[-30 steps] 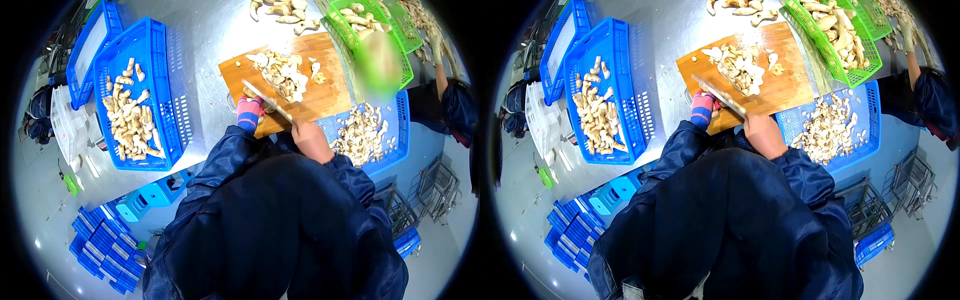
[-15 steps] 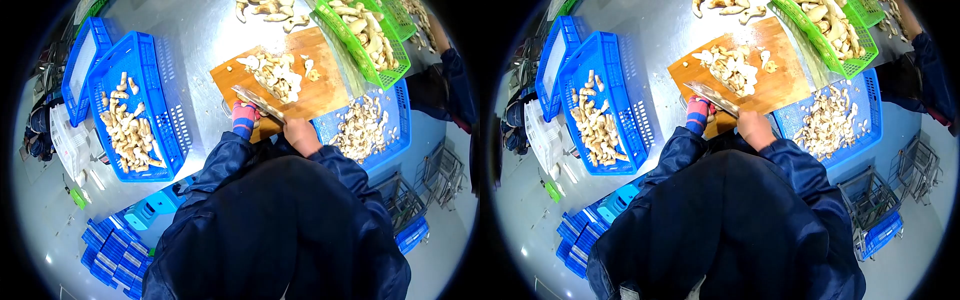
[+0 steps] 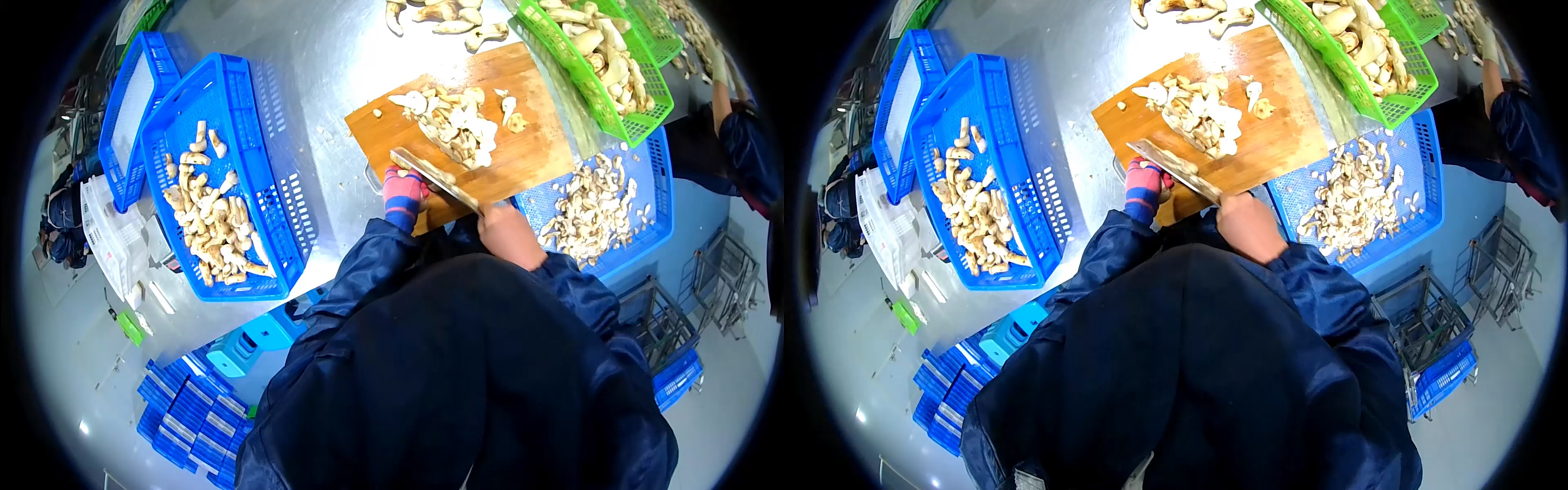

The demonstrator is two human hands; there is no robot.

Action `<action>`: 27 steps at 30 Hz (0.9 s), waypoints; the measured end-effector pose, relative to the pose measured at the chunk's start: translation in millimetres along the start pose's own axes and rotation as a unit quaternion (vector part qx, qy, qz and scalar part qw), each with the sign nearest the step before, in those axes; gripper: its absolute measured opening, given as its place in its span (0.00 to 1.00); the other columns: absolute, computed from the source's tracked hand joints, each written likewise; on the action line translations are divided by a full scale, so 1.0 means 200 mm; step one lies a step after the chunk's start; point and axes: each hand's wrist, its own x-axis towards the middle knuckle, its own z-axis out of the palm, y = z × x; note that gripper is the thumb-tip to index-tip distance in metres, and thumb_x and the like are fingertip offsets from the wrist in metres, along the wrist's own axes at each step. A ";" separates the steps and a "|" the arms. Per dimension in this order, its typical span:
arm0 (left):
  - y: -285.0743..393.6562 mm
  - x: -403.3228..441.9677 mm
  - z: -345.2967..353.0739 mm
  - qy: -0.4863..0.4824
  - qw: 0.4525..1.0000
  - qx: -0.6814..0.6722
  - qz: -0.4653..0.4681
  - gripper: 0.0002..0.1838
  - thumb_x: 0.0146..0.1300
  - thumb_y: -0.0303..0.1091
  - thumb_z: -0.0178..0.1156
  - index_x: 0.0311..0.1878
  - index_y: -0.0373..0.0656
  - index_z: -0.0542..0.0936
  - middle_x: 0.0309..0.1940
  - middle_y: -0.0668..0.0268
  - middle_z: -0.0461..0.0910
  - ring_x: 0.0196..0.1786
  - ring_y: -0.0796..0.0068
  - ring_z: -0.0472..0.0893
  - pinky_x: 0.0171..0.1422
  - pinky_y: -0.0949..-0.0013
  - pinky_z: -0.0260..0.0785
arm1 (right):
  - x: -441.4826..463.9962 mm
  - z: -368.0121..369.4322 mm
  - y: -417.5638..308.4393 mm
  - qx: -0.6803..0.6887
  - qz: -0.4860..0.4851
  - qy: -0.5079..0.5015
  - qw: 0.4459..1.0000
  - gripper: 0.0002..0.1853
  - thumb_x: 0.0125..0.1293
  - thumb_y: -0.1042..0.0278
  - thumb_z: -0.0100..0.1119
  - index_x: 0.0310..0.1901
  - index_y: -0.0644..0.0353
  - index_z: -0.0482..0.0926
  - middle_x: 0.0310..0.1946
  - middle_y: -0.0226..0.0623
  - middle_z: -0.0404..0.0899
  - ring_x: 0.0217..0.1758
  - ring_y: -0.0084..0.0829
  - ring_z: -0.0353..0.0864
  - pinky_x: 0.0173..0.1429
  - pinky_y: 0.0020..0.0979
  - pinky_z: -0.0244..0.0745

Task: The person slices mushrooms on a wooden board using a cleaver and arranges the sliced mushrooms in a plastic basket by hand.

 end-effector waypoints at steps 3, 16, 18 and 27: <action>0.01 -0.01 0.01 -0.011 1.000 -0.016 -0.011 0.19 0.56 0.29 0.56 0.49 0.39 0.62 0.25 0.59 0.76 0.23 0.70 0.76 0.22 0.66 0.70 | 0.20 0.11 -0.02 0.027 0.006 -0.026 0.999 0.11 0.56 0.67 0.48 0.28 0.66 0.77 0.24 0.57 0.76 0.29 0.53 0.78 0.37 0.47 0.73; 0.01 -0.07 -0.06 0.123 0.932 0.281 0.195 0.28 0.44 0.38 0.70 0.47 0.37 0.71 0.33 0.55 0.78 0.32 0.64 0.79 0.38 0.65 0.72 | 0.28 0.01 0.06 0.078 0.041 0.024 0.996 0.13 0.56 0.64 0.52 0.31 0.67 0.79 0.27 0.58 0.76 0.34 0.55 0.76 0.43 0.46 0.72; 0.05 -0.06 -0.07 0.095 0.904 0.351 0.225 0.28 0.43 0.38 0.69 0.48 0.39 0.72 0.36 0.53 0.78 0.39 0.58 0.78 0.46 0.64 0.71 | 0.28 0.01 0.09 0.076 0.022 0.032 0.996 0.13 0.56 0.64 0.52 0.31 0.67 0.79 0.27 0.58 0.76 0.34 0.56 0.76 0.43 0.47 0.71; 0.21 -0.01 -0.15 0.002 0.892 0.423 0.159 0.27 0.42 0.39 0.66 0.49 0.45 0.75 0.43 0.53 0.78 0.49 0.57 0.76 0.54 0.62 0.67 | 0.17 -0.06 0.07 0.051 0.031 -0.051 0.997 0.15 0.55 0.63 0.53 0.31 0.70 0.78 0.29 0.62 0.75 0.35 0.58 0.75 0.43 0.47 0.71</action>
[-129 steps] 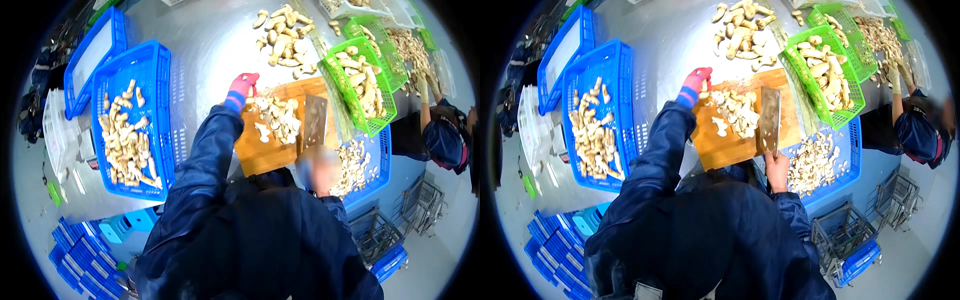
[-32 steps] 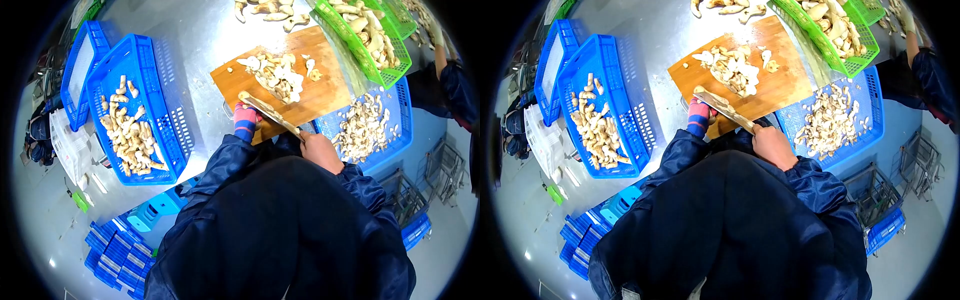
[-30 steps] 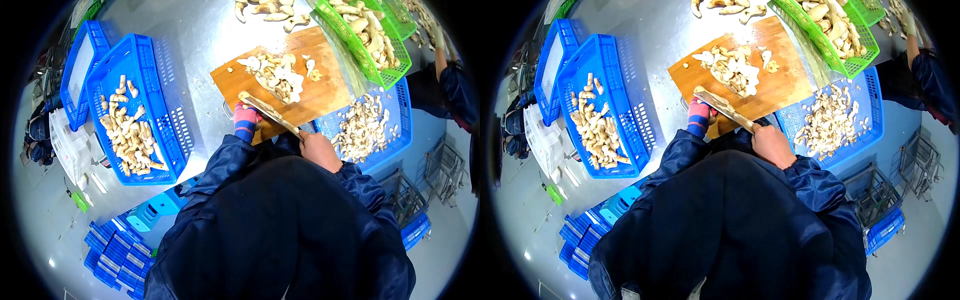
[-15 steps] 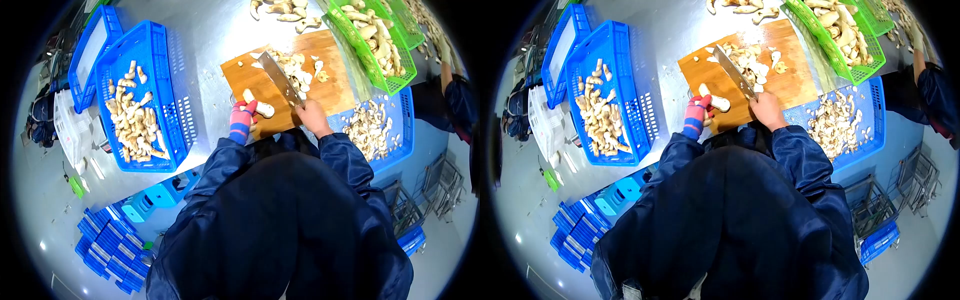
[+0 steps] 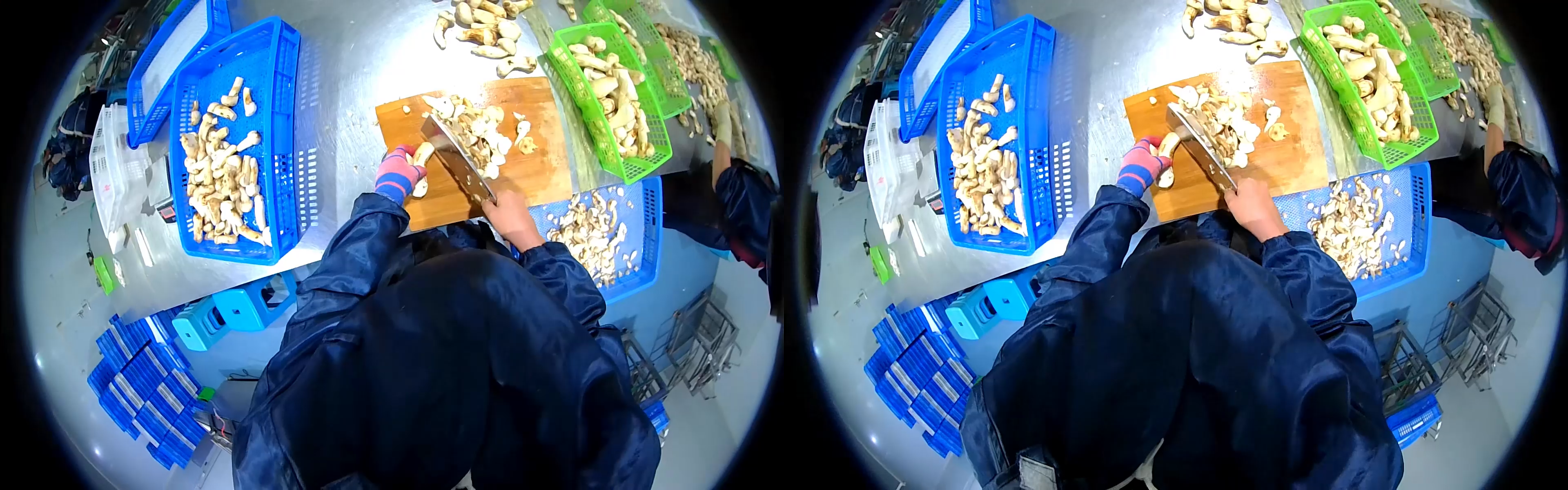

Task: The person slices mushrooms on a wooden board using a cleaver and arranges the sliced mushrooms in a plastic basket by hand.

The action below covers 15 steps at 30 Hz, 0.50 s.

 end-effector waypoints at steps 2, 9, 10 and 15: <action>0.01 0.00 0.00 0.010 1.000 0.017 -0.002 0.26 0.42 0.39 0.67 0.48 0.45 0.75 0.42 0.53 0.78 0.48 0.57 0.77 0.53 0.63 0.68 | 0.00 -0.02 0.01 -0.023 0.013 -0.017 0.999 0.15 0.55 0.63 0.53 0.31 0.70 0.78 0.29 0.62 0.75 0.35 0.58 0.76 0.44 0.48 0.71; 0.03 0.02 0.00 -0.010 0.999 0.045 -0.017 0.26 0.41 0.41 0.67 0.47 0.46 0.74 0.39 0.54 0.79 0.44 0.57 0.79 0.50 0.63 0.70 | 0.22 0.06 -0.09 -0.017 0.008 -0.003 1.000 0.15 0.54 0.64 0.51 0.32 0.71 0.78 0.29 0.61 0.76 0.38 0.58 0.76 0.45 0.47 0.71; 0.02 0.03 0.00 -0.009 0.999 0.037 -0.025 0.26 0.41 0.40 0.67 0.47 0.45 0.74 0.39 0.54 0.79 0.44 0.57 0.79 0.50 0.62 0.71 | 0.24 0.06 -0.15 -0.006 0.015 0.004 1.000 0.16 0.54 0.64 0.51 0.31 0.71 0.78 0.30 0.61 0.77 0.38 0.58 0.76 0.45 0.47 0.72; -0.23 -0.02 -0.02 -0.152 0.789 -0.593 -0.044 0.18 0.52 0.30 0.60 0.47 0.41 0.72 0.32 0.63 0.78 0.34 0.73 0.79 0.39 0.69 0.72 | 0.25 0.10 0.00 -0.081 -0.082 0.066 0.991 0.18 0.56 0.58 0.53 0.30 0.71 0.77 0.28 0.62 0.75 0.35 0.56 0.76 0.36 0.47 0.70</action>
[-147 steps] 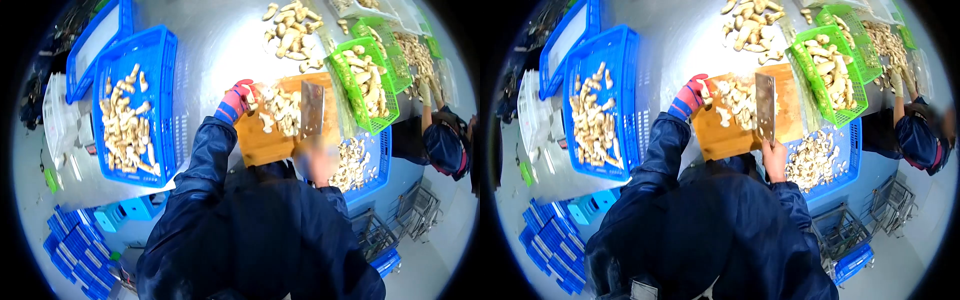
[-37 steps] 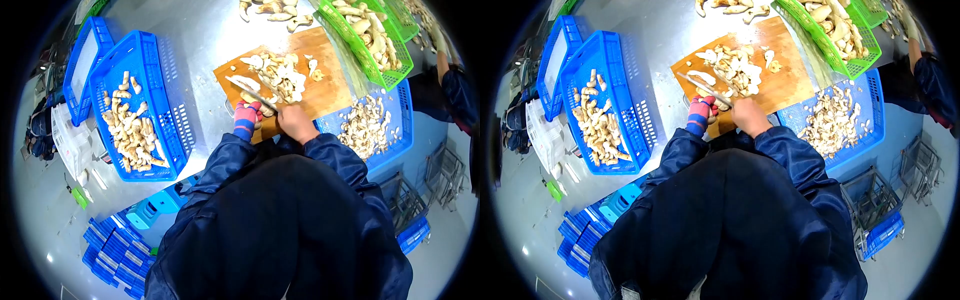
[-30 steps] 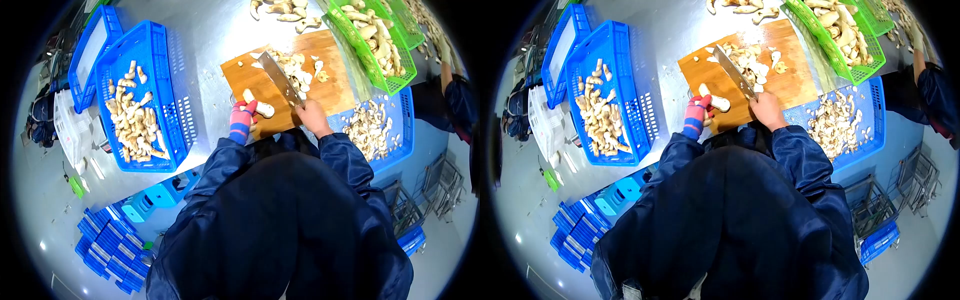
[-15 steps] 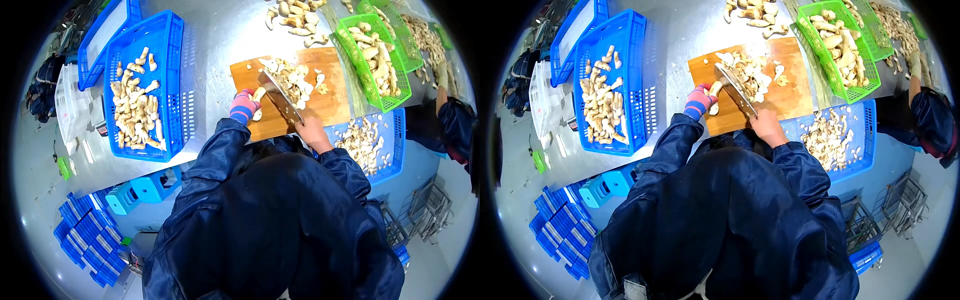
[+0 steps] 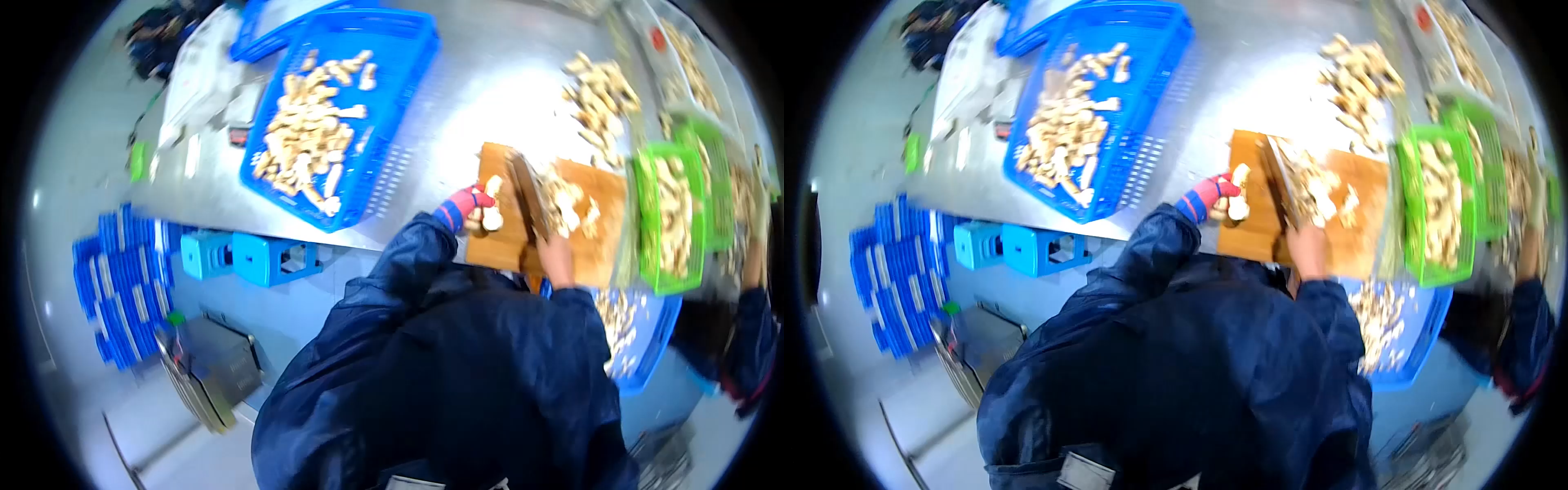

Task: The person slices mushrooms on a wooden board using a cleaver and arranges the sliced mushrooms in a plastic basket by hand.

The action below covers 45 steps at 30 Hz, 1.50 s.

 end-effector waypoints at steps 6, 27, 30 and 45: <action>0.33 -0.41 -0.32 -0.126 0.836 -0.510 0.159 0.25 0.53 0.27 0.53 0.57 0.36 0.65 0.47 0.55 0.72 0.51 0.56 0.73 0.60 0.55 0.65 | -0.12 0.01 0.04 0.046 0.024 0.009 0.999 0.16 0.56 0.61 0.55 0.30 0.71 0.78 0.23 0.58 0.75 0.29 0.56 0.76 0.34 0.46 0.69; 1.00 1.11 0.45 0.066 0.870 0.394 0.289 0.18 0.56 0.34 0.60 0.50 0.43 0.77 0.41 0.62 0.79 0.43 0.71 0.78 0.48 0.71 0.70 | -0.20 0.02 -0.08 0.068 0.145 0.031 0.987 0.12 0.54 0.65 0.55 0.41 0.54 0.78 0.30 0.52 0.78 0.36 0.53 0.77 0.42 0.46 0.73; 1.15 1.28 0.90 -0.008 0.796 0.501 0.341 0.24 0.55 0.39 0.60 0.55 0.44 0.73 0.48 0.54 0.76 0.50 0.59 0.76 0.55 0.65 0.67 | -0.19 0.04 -0.09 0.051 0.178 -0.016 0.983 0.13 0.54 0.64 0.56 0.42 0.52 0.78 0.29 0.51 0.78 0.35 0.51 0.78 0.41 0.46 0.73; 1.06 1.65 1.06 0.135 0.543 0.742 0.370 0.28 0.41 0.35 0.65 0.51 0.47 0.72 0.48 0.51 0.73 0.55 0.51 0.71 0.59 0.60 0.65 | -0.20 -0.02 -0.16 0.070 0.232 -0.034 0.970 0.11 0.57 0.60 0.52 0.39 0.53 0.78 0.28 0.50 0.78 0.33 0.49 0.78 0.39 0.44 0.73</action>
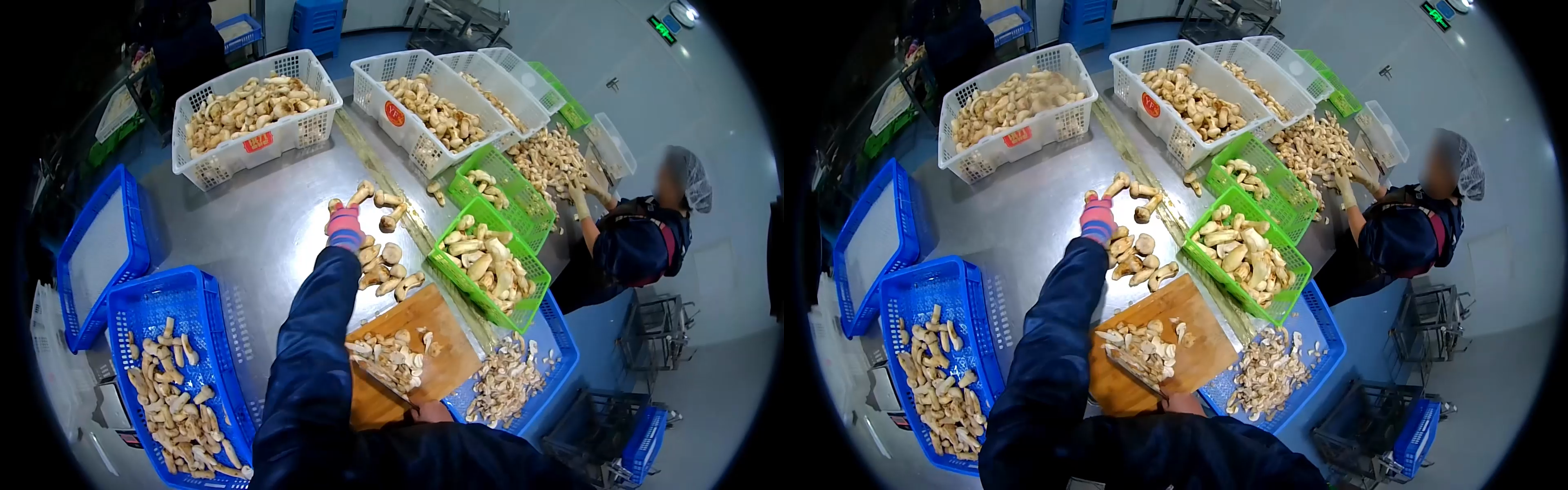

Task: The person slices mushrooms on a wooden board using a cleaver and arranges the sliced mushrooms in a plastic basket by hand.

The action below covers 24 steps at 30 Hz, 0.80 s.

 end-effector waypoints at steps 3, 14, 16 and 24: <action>-0.20 -0.18 -0.35 -0.035 0.954 -0.274 -0.114 0.37 0.37 0.37 0.68 0.58 0.50 0.70 0.53 0.42 0.67 0.53 0.52 0.72 0.59 0.63 0.64 | 0.00 0.01 0.03 0.021 -0.066 0.055 0.996 0.12 0.57 0.61 0.52 0.39 0.55 0.78 0.30 0.52 0.78 0.34 0.51 0.77 0.41 0.46 0.72; -0.55 -1.86 -0.31 0.041 0.262 -0.885 -0.383 0.13 0.58 0.36 0.60 0.45 0.44 0.75 0.41 0.62 0.77 0.45 0.62 0.76 0.44 0.62 0.75 | 0.16 0.04 0.20 0.038 -0.180 0.035 0.982 0.14 0.56 0.62 0.51 0.33 0.66 0.78 0.26 0.58 0.76 0.31 0.56 0.76 0.38 0.47 0.70; -0.36 -2.05 -0.31 0.093 0.321 -0.851 -0.406 0.13 0.57 0.32 0.61 0.46 0.49 0.75 0.44 0.64 0.75 0.45 0.64 0.76 0.43 0.63 0.76 | 0.15 0.00 0.17 0.031 -0.151 0.017 0.988 0.14 0.56 0.62 0.53 0.32 0.67 0.79 0.26 0.58 0.76 0.32 0.56 0.76 0.38 0.47 0.70; 0.01 -2.32 -0.20 0.077 0.502 -0.722 -0.470 0.26 0.54 0.28 0.64 0.53 0.48 0.63 0.46 0.60 0.70 0.43 0.61 0.76 0.40 0.58 0.77 | 0.01 -0.20 0.03 -0.035 -0.234 0.027 0.971 0.14 0.56 0.63 0.52 0.32 0.67 0.78 0.28 0.58 0.76 0.34 0.56 0.76 0.42 0.48 0.71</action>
